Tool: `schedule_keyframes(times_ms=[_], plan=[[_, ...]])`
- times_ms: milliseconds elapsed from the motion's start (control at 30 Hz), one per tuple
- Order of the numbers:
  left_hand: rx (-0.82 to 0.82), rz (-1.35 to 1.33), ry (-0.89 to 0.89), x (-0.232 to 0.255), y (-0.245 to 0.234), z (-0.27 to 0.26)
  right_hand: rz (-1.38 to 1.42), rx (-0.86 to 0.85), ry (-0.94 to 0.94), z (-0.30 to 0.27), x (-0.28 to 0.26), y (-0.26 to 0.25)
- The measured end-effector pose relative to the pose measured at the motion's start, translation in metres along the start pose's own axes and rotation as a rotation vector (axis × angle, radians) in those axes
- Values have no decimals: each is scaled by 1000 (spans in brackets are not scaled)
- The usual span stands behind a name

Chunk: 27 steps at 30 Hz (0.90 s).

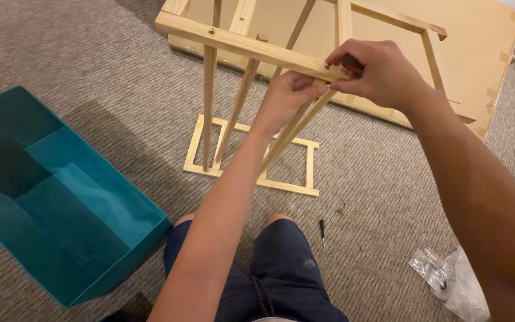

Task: The person kneels on a carpeted floor and assembles a wooden furniture frame, aligning side rails and crossbars, inserting screws by hand, and tightening them with a red-handled screwdriver. They reposition the frame repeatedly to reach different joints and continue driving screws into the rails throughout the clip.

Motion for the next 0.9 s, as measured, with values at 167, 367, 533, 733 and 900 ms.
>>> schedule_keyframes(times_ms=[167,367,533,733,900], plan=[[18,46,34,-1,-1,-4,-20,-11,27,-1,2,2],[-3,-15,12,-12,0,8,-20,-39,99,-3,3,1],[23,-23,-18,-20,0,8,0,-35,92,-5,7,4],[36,-13,39,-8,1,5,-16,-23,16,-5,5,5],[-22,-63,84,3,-2,-2,-8,-21,1,-5,4,8]])
Point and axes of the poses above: each hand's wrist, its own z-axis towards the middle knuckle, its own y-axis out of the palm, x = y × z, the point moved 5 cm from there along z, towards the middle knuckle, and after that the axes turned 4 degrees about -x, right-handed, at the moved point
